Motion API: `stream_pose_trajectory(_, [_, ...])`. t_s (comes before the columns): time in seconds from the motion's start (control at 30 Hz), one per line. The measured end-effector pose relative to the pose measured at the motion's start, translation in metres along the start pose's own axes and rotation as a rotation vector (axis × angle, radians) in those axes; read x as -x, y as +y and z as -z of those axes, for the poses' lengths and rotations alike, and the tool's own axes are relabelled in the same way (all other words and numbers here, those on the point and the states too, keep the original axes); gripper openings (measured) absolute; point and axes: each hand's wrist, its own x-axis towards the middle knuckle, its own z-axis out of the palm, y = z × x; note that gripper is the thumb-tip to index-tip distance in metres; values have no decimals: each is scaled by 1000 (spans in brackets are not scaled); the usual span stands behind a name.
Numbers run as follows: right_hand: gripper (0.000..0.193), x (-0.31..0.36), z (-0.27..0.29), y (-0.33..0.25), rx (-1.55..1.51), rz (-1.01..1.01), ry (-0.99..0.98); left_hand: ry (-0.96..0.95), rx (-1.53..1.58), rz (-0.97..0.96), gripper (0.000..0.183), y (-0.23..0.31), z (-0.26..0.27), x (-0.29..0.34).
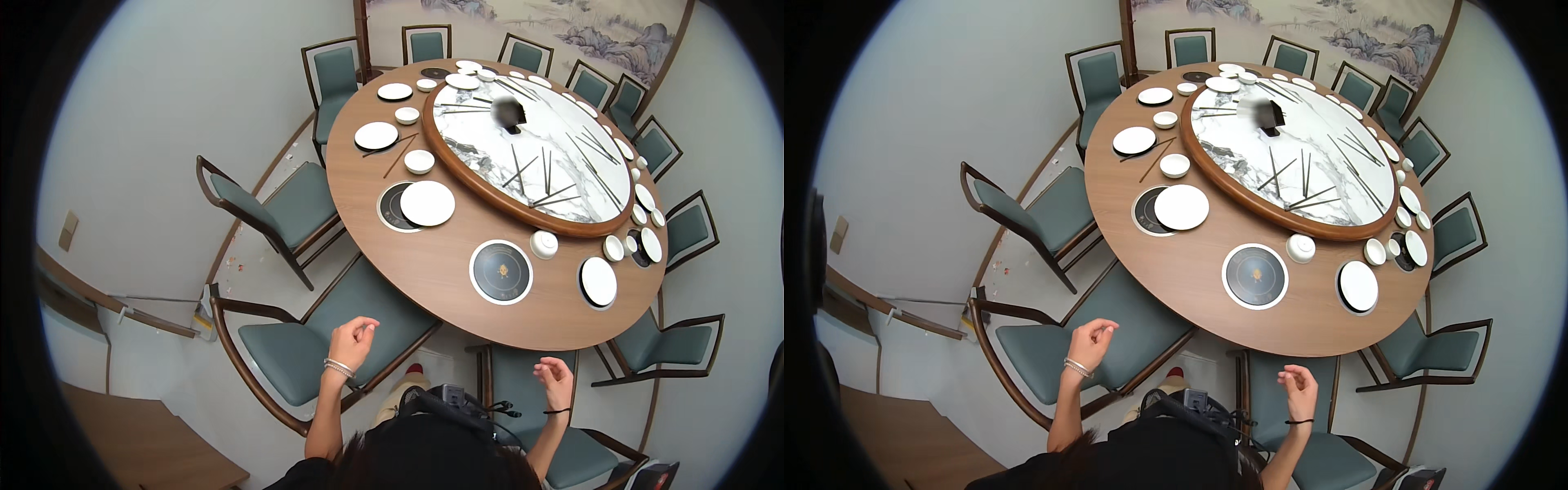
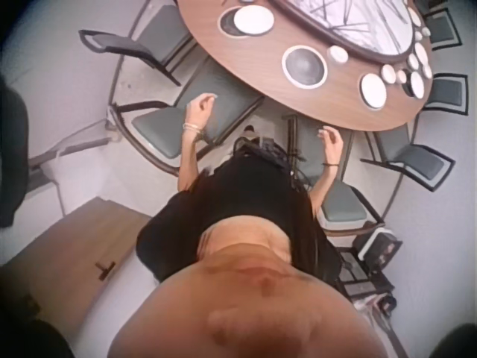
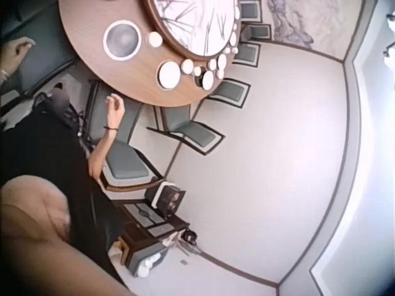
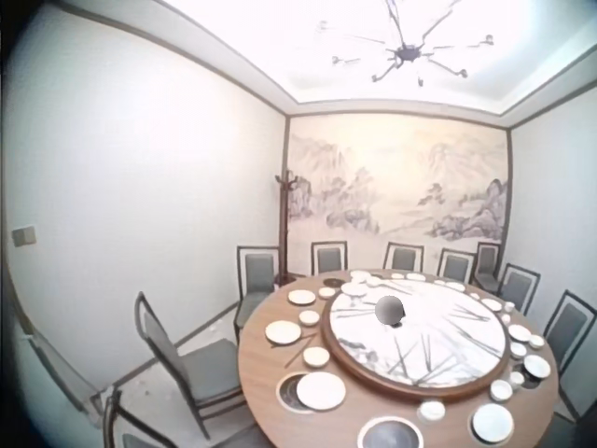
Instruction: The person picks up white bowls and plates from a round dining table and places them into a blue plastic bin on a nearby cabinet. The person handles the items one at a time, walking back and forth between the table and the bin to clear the table.
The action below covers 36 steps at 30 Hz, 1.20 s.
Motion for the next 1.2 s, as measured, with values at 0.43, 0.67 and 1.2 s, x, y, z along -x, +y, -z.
stream_pose_trajectory(0.43, [13,-127,-67,-27,98,12,-243,-94,355,315,12,-53,-46,-141])
stream_pose_trajectory(0.67, [14,-301,-145,-49,296,148,-460,-61,594,576,21,-68,-89,-243])
stream_pose_trajectory(1.2, [43,-535,-335,75,874,146,-425,34,304,888,31,-145,-214,-413])
